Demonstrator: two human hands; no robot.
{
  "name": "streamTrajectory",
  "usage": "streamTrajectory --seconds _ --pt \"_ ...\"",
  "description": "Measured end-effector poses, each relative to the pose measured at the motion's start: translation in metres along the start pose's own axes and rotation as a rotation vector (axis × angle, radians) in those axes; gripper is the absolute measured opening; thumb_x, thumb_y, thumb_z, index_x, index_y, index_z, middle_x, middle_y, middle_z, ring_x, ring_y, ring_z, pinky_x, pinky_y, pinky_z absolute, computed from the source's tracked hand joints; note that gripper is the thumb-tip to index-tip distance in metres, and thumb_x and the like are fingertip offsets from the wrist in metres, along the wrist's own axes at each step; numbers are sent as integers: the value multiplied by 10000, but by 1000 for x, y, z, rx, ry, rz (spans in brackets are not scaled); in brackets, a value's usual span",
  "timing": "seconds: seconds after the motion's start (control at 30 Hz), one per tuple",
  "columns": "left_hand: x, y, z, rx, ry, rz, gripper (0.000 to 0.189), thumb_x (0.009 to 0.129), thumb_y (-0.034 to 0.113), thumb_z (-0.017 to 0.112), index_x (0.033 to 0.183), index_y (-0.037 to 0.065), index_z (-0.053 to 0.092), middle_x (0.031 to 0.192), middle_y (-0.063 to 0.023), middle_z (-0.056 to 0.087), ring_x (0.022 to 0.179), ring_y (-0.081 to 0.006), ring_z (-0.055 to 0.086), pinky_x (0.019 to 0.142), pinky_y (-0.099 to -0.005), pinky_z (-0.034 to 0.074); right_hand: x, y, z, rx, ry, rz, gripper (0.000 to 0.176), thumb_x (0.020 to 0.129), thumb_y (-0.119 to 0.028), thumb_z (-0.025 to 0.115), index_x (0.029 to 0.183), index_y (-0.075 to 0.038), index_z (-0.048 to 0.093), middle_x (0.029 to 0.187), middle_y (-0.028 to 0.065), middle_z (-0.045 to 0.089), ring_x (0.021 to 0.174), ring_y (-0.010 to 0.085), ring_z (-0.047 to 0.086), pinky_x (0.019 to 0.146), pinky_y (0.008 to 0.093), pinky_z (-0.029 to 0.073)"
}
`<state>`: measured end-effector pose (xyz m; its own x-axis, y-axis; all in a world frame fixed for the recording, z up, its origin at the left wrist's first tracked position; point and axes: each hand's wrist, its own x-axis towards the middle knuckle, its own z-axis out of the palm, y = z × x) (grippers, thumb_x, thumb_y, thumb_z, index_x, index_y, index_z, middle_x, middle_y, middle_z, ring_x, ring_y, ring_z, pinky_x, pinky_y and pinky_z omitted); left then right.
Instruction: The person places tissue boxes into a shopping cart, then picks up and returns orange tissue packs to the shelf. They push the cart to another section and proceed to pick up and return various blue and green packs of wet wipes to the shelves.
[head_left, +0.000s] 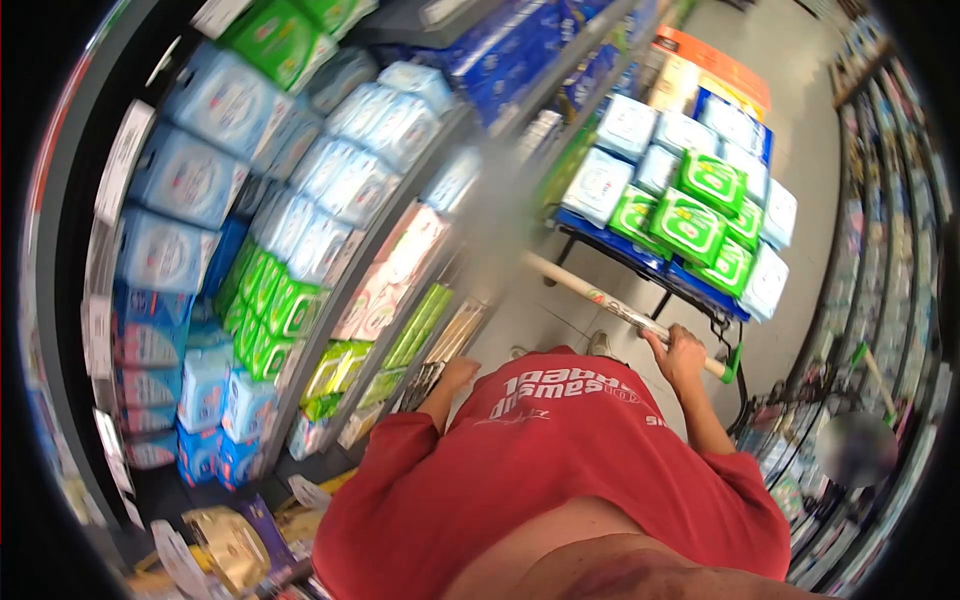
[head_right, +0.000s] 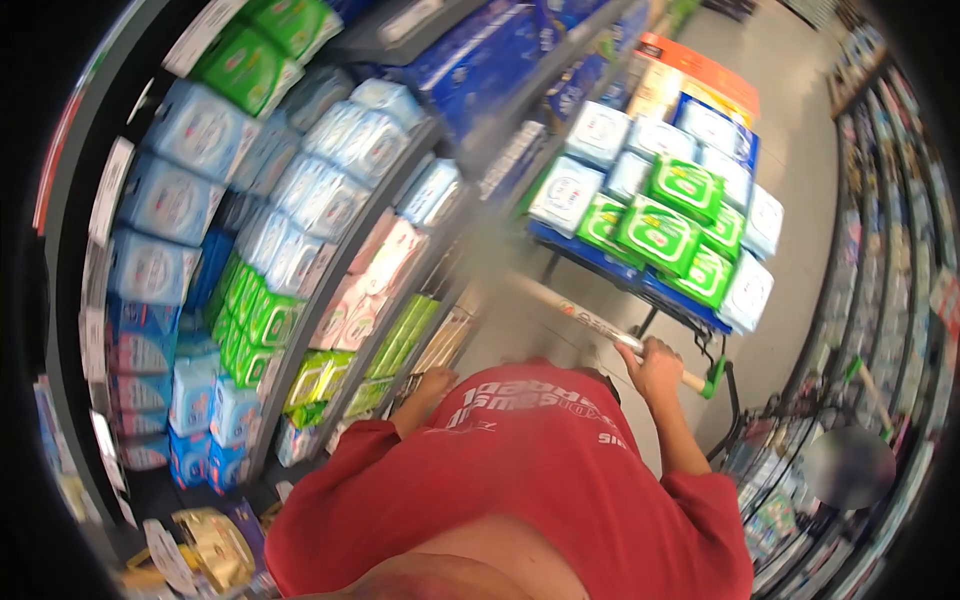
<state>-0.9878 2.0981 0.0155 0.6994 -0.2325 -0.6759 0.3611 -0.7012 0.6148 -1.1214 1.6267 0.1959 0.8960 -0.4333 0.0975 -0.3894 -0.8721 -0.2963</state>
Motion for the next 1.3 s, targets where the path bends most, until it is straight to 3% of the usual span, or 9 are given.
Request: streamTrajectory --seconds 0.1,0.2,0.27,0.37,0.53,0.6,0.77,1.13,1.3 --pt "7 32 -2 17 22 18 218 847 251 671 799 38 681 662 -54 633 533 -138 561 504 -311 458 -1 -3 5 -31 3 -8 563 847 -575 637 702 -37 554 641 171 604 603 385 602 567 463 459" --pt "23 24 -3 448 125 362 365 863 320 539 757 2 684 794 -208 667 776 -364 647 752 -479 493 -2 1 13 -26 33 -40 559 871 -552 625 681 -36 525 617 172 589 567 385 595 526 461 448" --pt "3 59 -9 553 125 153 345 865 314 544 913 9 700 958 -243 663 914 -385 635 835 -481 490 -2 0 15 -120 -13 -14 566 862 -574 622 657 -56 520 605 138 577 546 364 592 505 457 450" --pt "19 69 8 238 364 328 390 821 186 607 1177 26 607 1175 -245 595 1096 -407 561 942 -483 455 -4 -1 19 -136 0 -45 585 871 -594 592 655 -56 520 606 131 578 539 358 591 500 454 447" --pt "-30 251 6 241 640 877 521 763 64 610 1277 51 524 1352 -179 468 1246 -356 466 1043 -470 402 -2 -13 15 -208 -73 75 618 872 -661 528 676 -76 557 580 109 574 531 349 596 480 448 434" --pt "-19 281 13 357 565 1035 532 745 51 606 1273 48 547 1381 -156 471 1340 -334 395 1097 -482 343 0 -17 14 -224 -55 78 637 860 -688 519 678 -80 564 574 105 583 541 343 607 478 446 436" --pt "-6 284 19 721 343 958 612 720 60 620 1326 97 542 1388 -117 488 1402 -290 321 1207 -525 113 1 -14 18 -212 -102 104 691 849 -729 490 657 -68 554 591 109 613 549 348 617 500 464 447" --pt "2 254 18 577 426 1066 562 710 64 595 1272 92 594 1321 -110 538 1380 -294 357 1194 -519 148 -11 -32 14 -177 -175 206 760 821 -795 430 752 -57 598 689 151 652 667 401 630 594 503 448" --pt "-16 252 -2 456 491 1133 519 680 28 602 1195 84 633 1230 -109 591 1324 -300 428 1129 -505 261 -25 -46 14 -218 -100 180 590 848 -618 616 741 -37 616 633 163 613 584 364 606 540 458 448"
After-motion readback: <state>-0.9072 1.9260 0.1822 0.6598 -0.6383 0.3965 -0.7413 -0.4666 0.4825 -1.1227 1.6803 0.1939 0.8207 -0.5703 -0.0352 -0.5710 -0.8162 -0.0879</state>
